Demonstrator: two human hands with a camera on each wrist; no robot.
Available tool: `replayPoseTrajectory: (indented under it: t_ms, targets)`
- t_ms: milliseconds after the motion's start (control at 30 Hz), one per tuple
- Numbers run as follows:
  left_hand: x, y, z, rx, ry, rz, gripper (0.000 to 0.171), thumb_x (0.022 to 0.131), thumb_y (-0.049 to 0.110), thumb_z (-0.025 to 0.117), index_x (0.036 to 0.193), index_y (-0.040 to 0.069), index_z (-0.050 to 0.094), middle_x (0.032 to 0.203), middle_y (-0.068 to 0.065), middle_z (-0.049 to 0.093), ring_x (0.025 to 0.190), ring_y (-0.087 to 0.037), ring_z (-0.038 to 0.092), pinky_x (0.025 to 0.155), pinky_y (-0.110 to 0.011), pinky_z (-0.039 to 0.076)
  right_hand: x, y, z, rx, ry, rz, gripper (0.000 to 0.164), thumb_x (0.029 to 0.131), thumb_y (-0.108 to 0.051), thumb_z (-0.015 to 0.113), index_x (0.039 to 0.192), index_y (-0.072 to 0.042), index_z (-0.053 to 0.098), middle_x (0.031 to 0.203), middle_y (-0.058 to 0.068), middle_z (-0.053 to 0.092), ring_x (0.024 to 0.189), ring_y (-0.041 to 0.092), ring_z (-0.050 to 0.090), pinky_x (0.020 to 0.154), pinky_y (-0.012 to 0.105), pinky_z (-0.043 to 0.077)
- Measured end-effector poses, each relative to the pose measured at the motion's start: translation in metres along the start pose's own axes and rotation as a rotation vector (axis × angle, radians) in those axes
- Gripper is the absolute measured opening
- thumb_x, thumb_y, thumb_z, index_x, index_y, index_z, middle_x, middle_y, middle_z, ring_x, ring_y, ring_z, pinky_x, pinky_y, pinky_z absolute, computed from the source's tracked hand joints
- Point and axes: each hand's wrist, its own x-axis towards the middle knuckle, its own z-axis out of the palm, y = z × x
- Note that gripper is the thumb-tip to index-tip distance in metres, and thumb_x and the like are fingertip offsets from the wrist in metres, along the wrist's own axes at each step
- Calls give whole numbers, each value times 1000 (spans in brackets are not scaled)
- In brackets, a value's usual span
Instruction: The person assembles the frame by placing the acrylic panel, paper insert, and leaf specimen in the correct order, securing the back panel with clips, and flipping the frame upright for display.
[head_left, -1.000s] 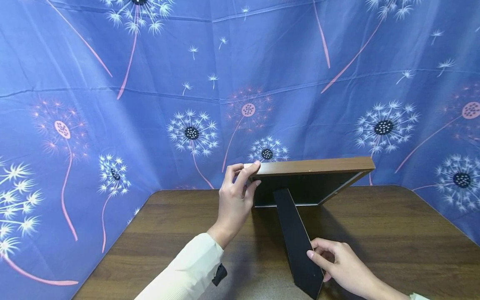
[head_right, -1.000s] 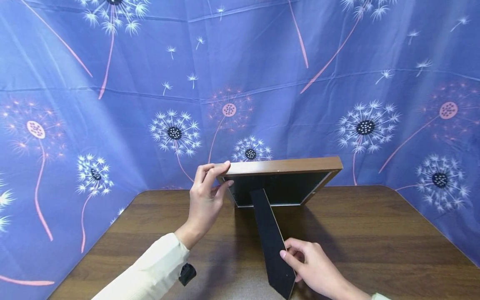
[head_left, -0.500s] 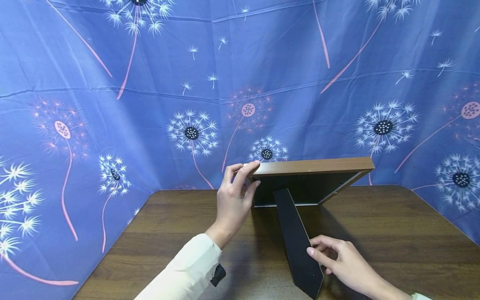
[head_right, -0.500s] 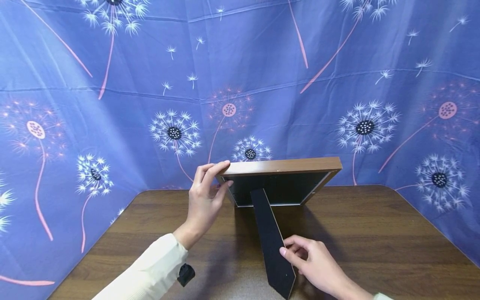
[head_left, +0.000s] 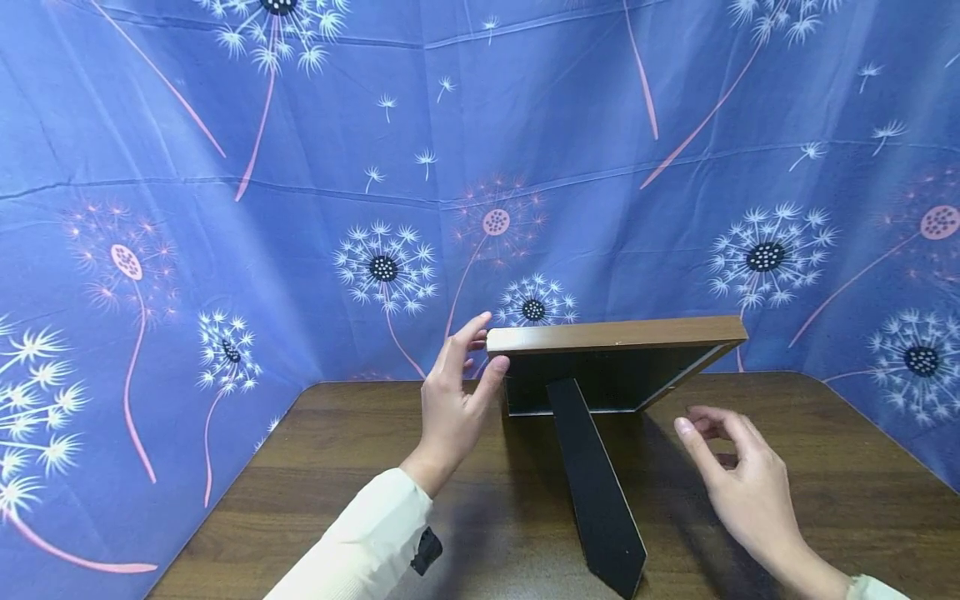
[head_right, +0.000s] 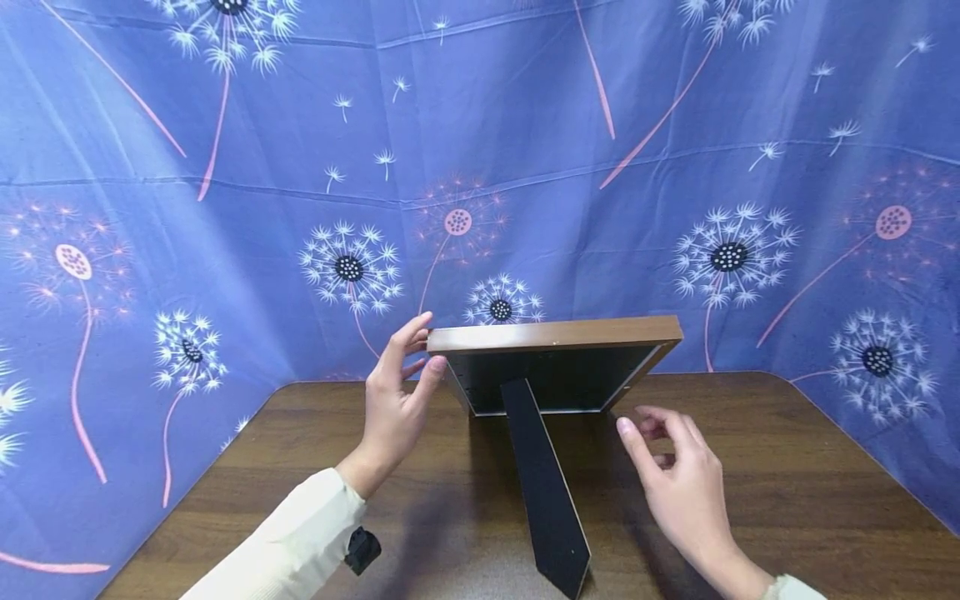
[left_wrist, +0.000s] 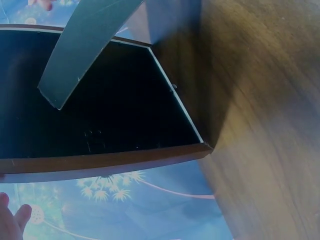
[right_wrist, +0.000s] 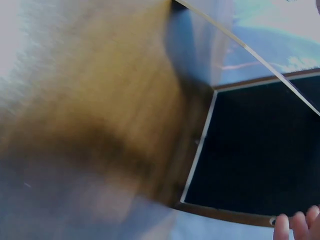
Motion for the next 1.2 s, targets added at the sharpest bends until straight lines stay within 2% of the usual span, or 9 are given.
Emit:
replayPoseTrajectory:
  t_ms: [67,167,333,433,600,700,967,1200]
  targets:
    - [-1,-2,0,-16,1,-31,49,106,51,46,142,19,55,122,-9,67,111,-24,66,85,-43,58,6,-2,-4,9,45,28,27,98,-20,68,123,-7,66,104,-13,57,96,-11,50,73,5,41]
    - [-3,-3,0,-34,7,-75,39,109,39,46,138,18,59,120,-9,69,109,-24,66,83,-39,57,16,-8,-9,38,99,72,34,101,-21,64,130,-4,62,109,-14,54,102,-10,48,78,4,38]
    - [-5,-3,2,-54,30,-140,30,108,25,50,131,13,66,119,-6,71,110,-21,66,88,-42,53,33,-17,-17,107,172,121,35,104,-24,57,133,-4,61,108,-26,53,101,-10,50,80,6,35]
    - [-7,-2,2,-87,27,-197,28,108,22,50,127,11,68,122,-5,72,111,-21,66,91,-43,53,43,-21,-21,137,199,145,29,106,-26,55,129,-12,64,105,-30,55,96,-9,53,78,8,35]
    - [-8,0,1,-144,-3,-294,28,108,21,50,124,10,70,120,-5,73,102,-19,67,82,-36,55,59,-29,-27,125,205,169,15,106,-31,54,115,-32,66,94,-36,56,88,-10,53,76,11,33]
    - [-8,-1,2,-161,-10,-314,28,109,21,50,124,10,70,116,-5,73,99,-19,65,79,-32,54,65,-34,-29,108,181,160,10,105,-33,55,106,-36,64,87,-36,57,81,-9,52,72,14,33]
    - [-7,1,3,-176,-27,-340,28,109,23,50,122,10,71,111,-5,73,94,-18,64,77,-32,52,74,-39,-28,88,157,181,9,101,-35,62,101,-26,66,76,-38,57,72,-10,52,65,13,35]
    - [-6,3,3,-181,-26,-345,27,108,21,51,122,8,71,110,-6,72,93,-18,65,79,-32,53,77,-38,-29,79,136,164,21,100,-35,63,107,-16,67,72,-40,57,69,-14,54,64,12,35]
